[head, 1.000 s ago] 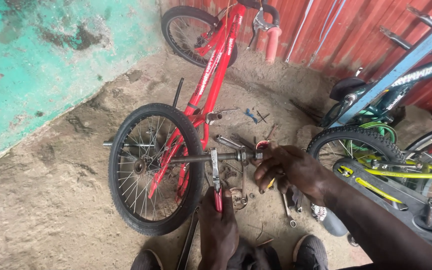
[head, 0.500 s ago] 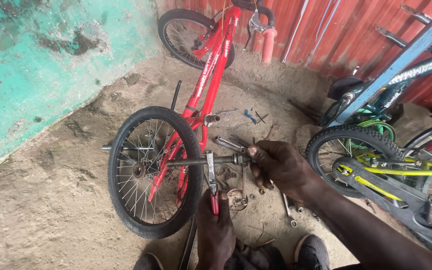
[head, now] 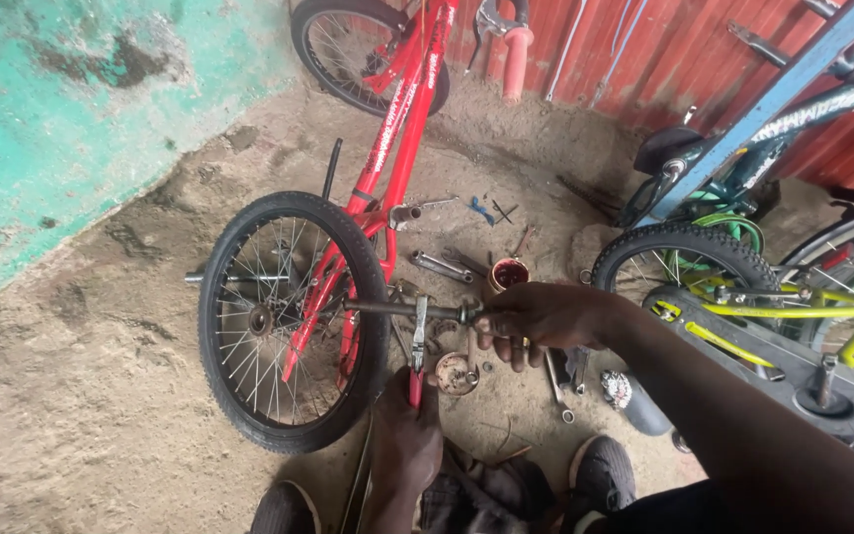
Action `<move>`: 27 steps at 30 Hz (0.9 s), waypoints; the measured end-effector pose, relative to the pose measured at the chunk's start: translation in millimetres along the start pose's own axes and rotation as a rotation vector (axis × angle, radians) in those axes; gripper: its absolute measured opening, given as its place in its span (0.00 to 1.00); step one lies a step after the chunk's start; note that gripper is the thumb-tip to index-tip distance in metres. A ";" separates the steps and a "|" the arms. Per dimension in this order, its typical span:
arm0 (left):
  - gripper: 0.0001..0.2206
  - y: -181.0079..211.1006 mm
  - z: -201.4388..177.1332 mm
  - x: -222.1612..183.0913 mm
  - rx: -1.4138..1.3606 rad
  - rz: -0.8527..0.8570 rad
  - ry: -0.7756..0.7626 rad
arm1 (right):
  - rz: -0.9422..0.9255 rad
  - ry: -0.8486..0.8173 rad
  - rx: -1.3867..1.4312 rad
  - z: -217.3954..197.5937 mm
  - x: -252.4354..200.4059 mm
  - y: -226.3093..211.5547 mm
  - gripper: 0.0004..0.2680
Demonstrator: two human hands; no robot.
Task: Cleaning a bicycle axle with a rag and applying lubricant to the axle housing.
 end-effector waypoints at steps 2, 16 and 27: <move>0.18 -20.7 21.6 -3.3 -0.075 -0.058 -0.028 | 0.099 -0.117 0.098 5.7 21.6 35.3 0.14; 0.28 -71.6 73.0 -4.1 -0.453 -0.536 -0.105 | 0.243 0.239 -0.886 -29.7 255.6 616.1 0.13; 0.28 -58.5 80.6 11.3 -0.070 -0.304 -0.189 | 0.527 0.099 -1.260 8.8 255.2 613.5 0.12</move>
Point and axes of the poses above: each hand's wrist, its own x-axis towards the middle knuckle, its own z-axis out of the palm, y = z × x, the point moved 10 cm from there along x, towards the middle knuckle, and after that the axes turned 15 degrees about x, right-handed, at the moved point
